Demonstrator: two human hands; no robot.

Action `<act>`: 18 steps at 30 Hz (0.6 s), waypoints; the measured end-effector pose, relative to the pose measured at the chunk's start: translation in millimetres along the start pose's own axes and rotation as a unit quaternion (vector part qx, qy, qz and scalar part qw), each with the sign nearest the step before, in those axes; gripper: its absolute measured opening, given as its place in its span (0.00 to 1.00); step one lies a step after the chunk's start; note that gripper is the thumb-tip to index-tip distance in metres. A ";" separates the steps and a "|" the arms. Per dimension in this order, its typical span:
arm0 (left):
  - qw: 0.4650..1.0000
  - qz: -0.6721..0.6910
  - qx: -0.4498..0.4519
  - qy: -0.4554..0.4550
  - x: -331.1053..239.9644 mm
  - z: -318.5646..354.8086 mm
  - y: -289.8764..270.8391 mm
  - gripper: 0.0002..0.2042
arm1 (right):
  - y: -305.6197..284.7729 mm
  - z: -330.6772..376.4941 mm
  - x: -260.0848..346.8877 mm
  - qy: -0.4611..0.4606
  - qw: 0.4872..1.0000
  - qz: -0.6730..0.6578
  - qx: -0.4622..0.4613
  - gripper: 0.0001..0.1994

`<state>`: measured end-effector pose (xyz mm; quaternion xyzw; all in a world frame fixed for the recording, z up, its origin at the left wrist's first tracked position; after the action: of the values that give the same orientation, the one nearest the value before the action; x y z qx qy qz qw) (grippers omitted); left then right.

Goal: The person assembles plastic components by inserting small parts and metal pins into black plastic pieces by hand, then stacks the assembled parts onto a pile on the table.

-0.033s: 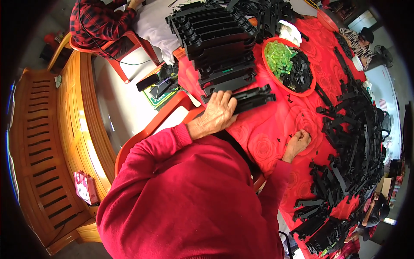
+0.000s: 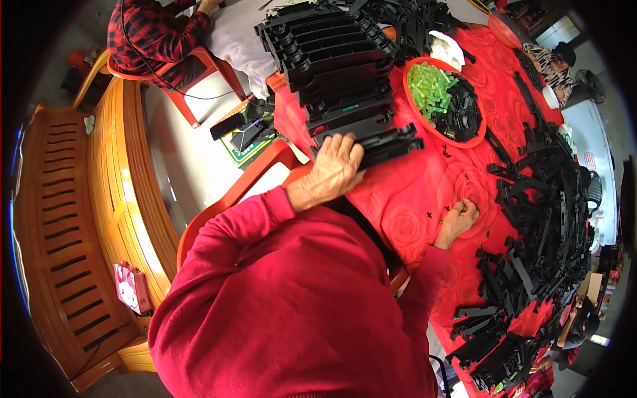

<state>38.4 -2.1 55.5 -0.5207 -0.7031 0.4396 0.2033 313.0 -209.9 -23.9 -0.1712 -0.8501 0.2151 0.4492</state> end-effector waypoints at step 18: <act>0.988 -0.144 -0.029 -0.048 38.4 -21.1 -1.0 0.31 | 0.4 1.2 7.9 0.002 1.000 0.001 0.000 0.09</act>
<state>39.1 41.4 60.9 -0.3983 -0.7921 0.4096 0.2148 307.8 -205.9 -19.3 -0.1724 -0.8492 0.2151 0.4504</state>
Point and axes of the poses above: each hand's wrist, its own z-axis away from the middle knuckle, its own y-axis out of the palm, x = y × z, the point moved 4 cm from there along -z, towards the middle knuckle, and after that the axes turned 3 degrees about -z, right-handed, at the moved point
